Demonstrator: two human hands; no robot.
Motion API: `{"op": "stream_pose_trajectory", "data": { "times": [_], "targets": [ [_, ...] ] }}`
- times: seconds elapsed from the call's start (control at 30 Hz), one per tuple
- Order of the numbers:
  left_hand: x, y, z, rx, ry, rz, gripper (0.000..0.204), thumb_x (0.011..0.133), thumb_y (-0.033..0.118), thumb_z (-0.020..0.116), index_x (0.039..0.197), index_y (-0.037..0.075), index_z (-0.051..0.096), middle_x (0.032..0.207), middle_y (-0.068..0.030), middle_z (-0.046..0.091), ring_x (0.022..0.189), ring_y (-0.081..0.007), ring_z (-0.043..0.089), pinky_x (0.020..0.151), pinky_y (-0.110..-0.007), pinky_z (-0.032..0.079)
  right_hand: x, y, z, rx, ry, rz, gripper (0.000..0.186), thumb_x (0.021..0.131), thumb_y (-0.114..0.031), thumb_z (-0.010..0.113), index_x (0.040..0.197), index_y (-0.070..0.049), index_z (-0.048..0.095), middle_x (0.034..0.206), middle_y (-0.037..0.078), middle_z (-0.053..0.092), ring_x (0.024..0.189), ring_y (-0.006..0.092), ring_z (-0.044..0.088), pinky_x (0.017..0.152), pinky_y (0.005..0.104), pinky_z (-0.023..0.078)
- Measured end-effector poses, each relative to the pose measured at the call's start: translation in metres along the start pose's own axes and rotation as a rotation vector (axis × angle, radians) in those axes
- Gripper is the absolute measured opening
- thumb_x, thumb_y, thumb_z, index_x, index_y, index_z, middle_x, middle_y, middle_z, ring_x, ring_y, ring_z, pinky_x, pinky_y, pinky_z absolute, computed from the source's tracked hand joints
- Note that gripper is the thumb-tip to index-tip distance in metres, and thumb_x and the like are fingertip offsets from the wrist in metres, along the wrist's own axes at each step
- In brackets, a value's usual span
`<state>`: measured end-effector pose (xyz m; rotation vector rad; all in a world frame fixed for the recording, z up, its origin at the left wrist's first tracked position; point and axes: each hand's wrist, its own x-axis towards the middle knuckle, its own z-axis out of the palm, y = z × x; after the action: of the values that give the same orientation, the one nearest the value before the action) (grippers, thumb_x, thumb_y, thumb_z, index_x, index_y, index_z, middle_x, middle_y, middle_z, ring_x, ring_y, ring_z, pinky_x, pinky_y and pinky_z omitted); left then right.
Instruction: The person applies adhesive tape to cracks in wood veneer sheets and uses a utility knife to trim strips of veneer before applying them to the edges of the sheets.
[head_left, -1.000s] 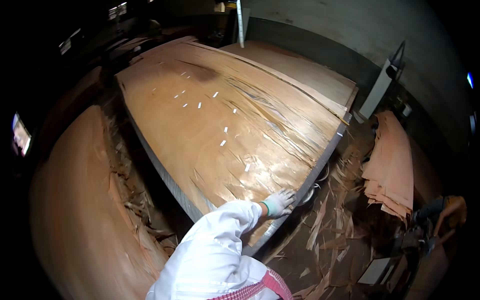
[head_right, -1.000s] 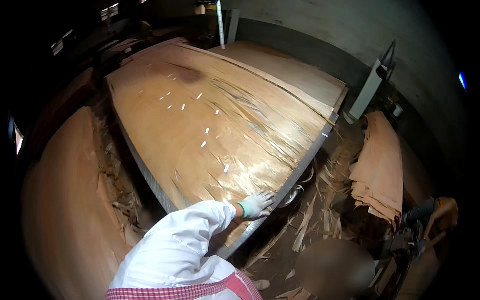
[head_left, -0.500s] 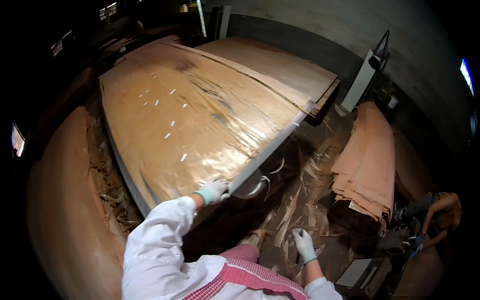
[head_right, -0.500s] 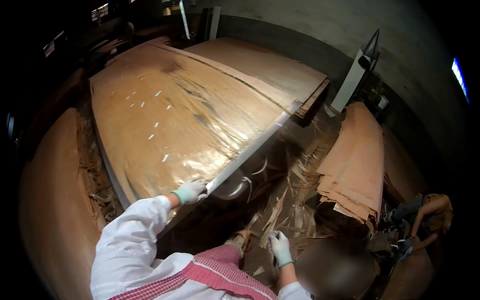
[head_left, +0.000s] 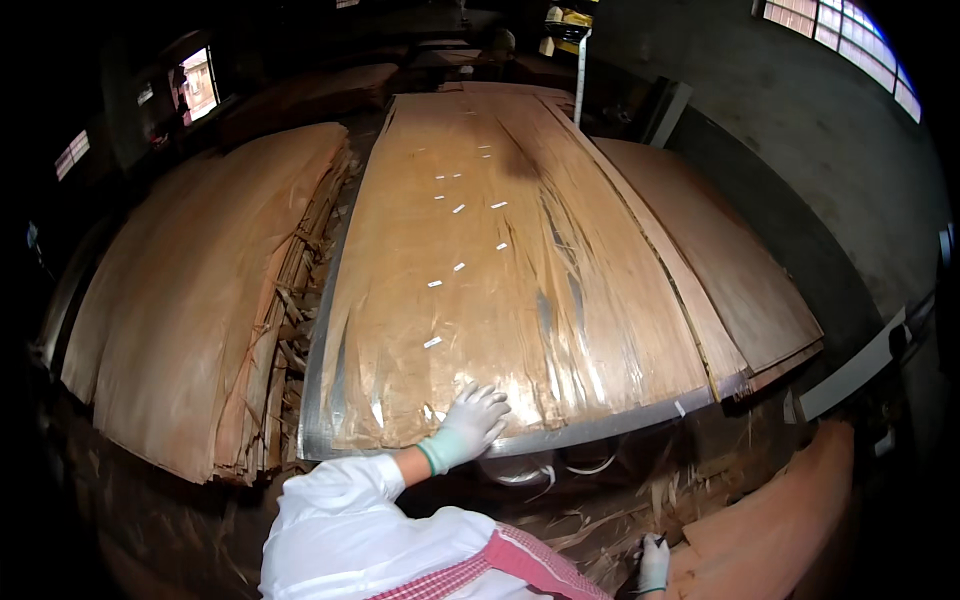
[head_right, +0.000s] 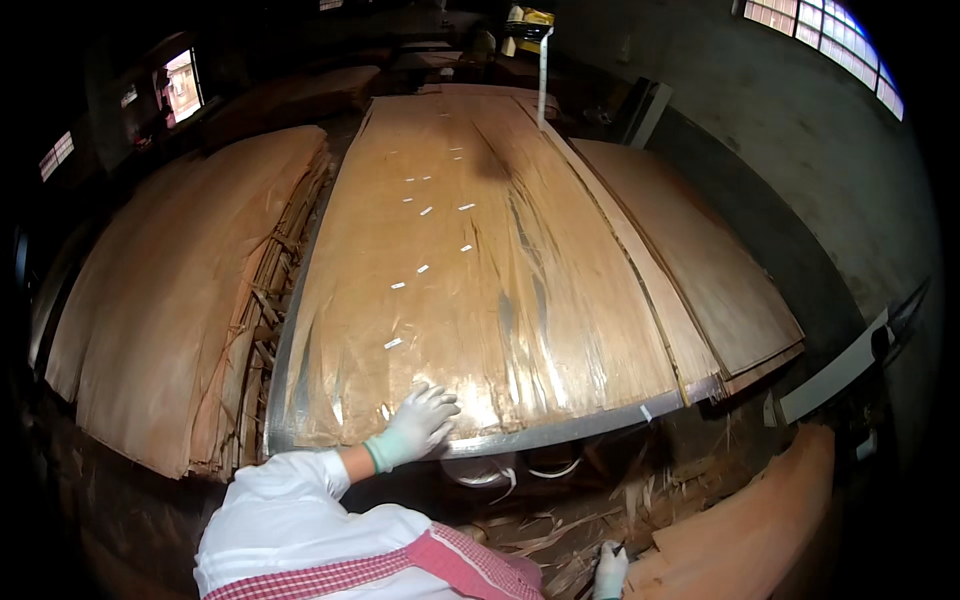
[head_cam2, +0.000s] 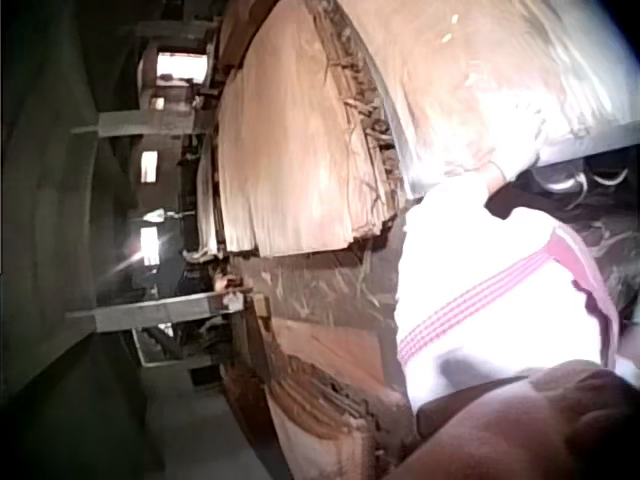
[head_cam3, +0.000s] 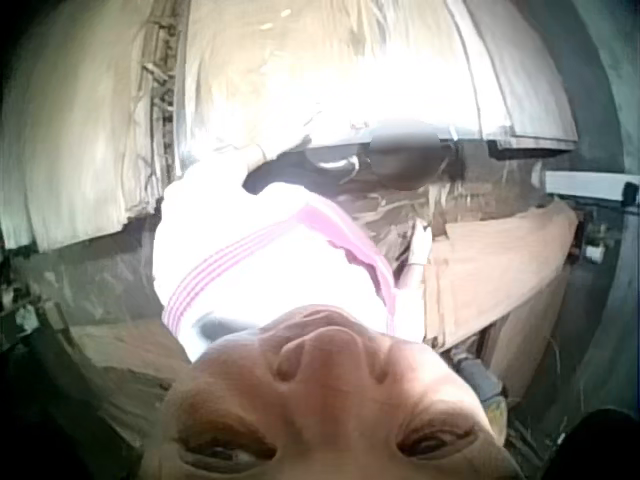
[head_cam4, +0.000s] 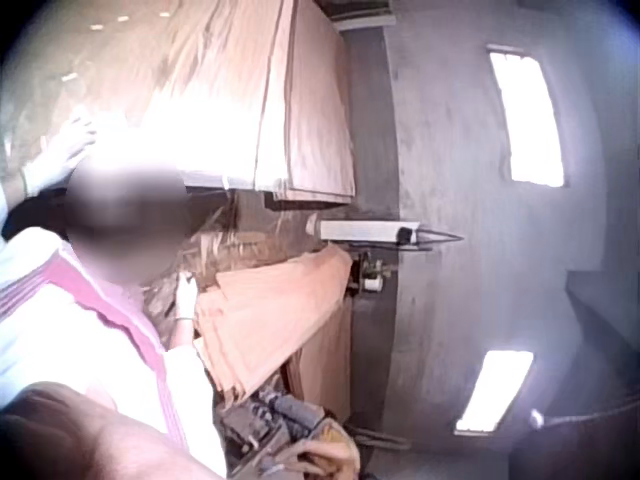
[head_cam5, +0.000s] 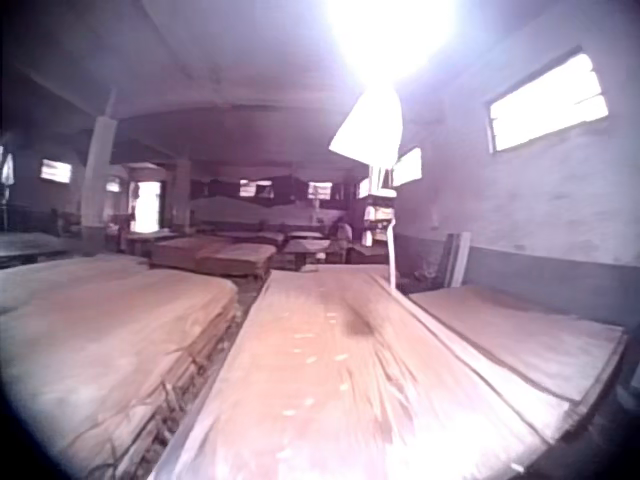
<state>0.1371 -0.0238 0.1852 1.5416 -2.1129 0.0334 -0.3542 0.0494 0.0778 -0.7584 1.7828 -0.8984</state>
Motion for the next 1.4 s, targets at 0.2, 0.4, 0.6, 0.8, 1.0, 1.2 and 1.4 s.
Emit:
{"op": "stream_pose_trajectory", "data": {
  "times": [0.2,0.4,0.6,0.8,1.0,1.2,1.4],
  "targets": [
    [-0.004,0.055,0.038,-0.097,0.092,-0.182,0.023,0.089,0.018,0.058,0.108,0.004,0.062,0.115,-0.0141,0.06,0.117,-0.0347,0.05,0.101,-0.048,0.038,0.189,-0.084,-0.057,-0.142,-0.009,-0.361,0.018,0.091,-0.021,0.058,0.086,-0.003,0.06,0.068,0.004,0.057,0.054,0.0161,0.054,0.05,0.0299,0.041],
    [0.002,0.147,0.115,-0.267,-0.001,-0.494,0.022,0.088,0.019,0.059,0.103,0.003,0.062,0.104,-0.0146,0.063,0.102,-0.0343,0.058,0.09,-0.046,0.043,0.357,-0.179,-0.064,-0.663,0.252,-0.693,0.038,0.081,-0.027,0.071,0.106,-0.001,0.061,0.083,0.021,0.065,0.079,0.0389,0.063,0.077,0.0427,0.05],
    [0.056,0.25,0.164,-0.455,-0.266,-0.712,0.031,0.093,0.025,0.052,0.112,0.004,0.063,0.108,-0.0187,0.064,0.104,-0.0361,0.059,0.092,-0.044,0.046,0.407,-0.221,-0.038,-0.964,-0.024,-0.529,0.049,0.079,-0.033,0.074,0.106,0.001,0.05,0.094,0.028,0.065,0.092,0.0448,0.063,0.08,0.0498,0.05],
    [0.082,0.288,0.196,-0.493,-0.307,-0.775,0.032,0.094,0.026,0.051,0.113,0.003,0.063,0.108,-0.019,0.064,0.104,-0.0368,0.06,0.092,-0.043,0.047,0.423,-0.246,-0.04,-1.069,-0.16,-0.596,0.039,0.083,-0.035,0.068,0.1,-0.002,0.058,0.09,0.027,0.066,0.091,0.0443,0.063,0.079,0.0514,0.05],
    [0.118,0.286,0.211,-1.293,-0.104,-1.079,0.051,0.099,0.042,0.048,0.135,0.005,0.048,0.133,-0.0168,0.054,0.12,-0.0263,0.054,0.101,-0.039,0.044,0.26,-0.254,0.011,-0.548,-1.014,-0.467,0.029,0.09,-0.026,0.064,0.095,0.003,0.06,0.079,0.012,0.068,0.07,0.018,0.068,0.061,0.033,0.052],
    [0.146,0.266,0.171,-1.417,0.021,-1.331,0.03,0.096,0.035,0.057,0.098,0.005,0.057,0.079,-0.0031,0.057,0.064,-0.0124,0.057,0.058,-0.027,0.051,0.18,-0.214,0.011,-0.585,-1.503,-0.523,0.024,0.091,-0.023,0.066,0.089,0.0,0.062,0.068,0.006,0.065,0.061,0.01,0.061,0.058,0.026,0.048],
    [0.069,0.297,0.165,-0.675,0.223,-1.081,0.028,0.094,0.027,0.055,0.085,0.001,0.053,0.065,-0.01,0.057,0.058,-0.023,0.057,0.059,-0.036,0.048,0.188,-0.198,0.047,-0.545,-1.216,-0.406,0.022,0.094,-0.025,0.061,0.091,-0.003,0.065,0.074,0.004,0.066,0.053,0.0074,0.051,0.049,0.024,0.04]
  ]
}}
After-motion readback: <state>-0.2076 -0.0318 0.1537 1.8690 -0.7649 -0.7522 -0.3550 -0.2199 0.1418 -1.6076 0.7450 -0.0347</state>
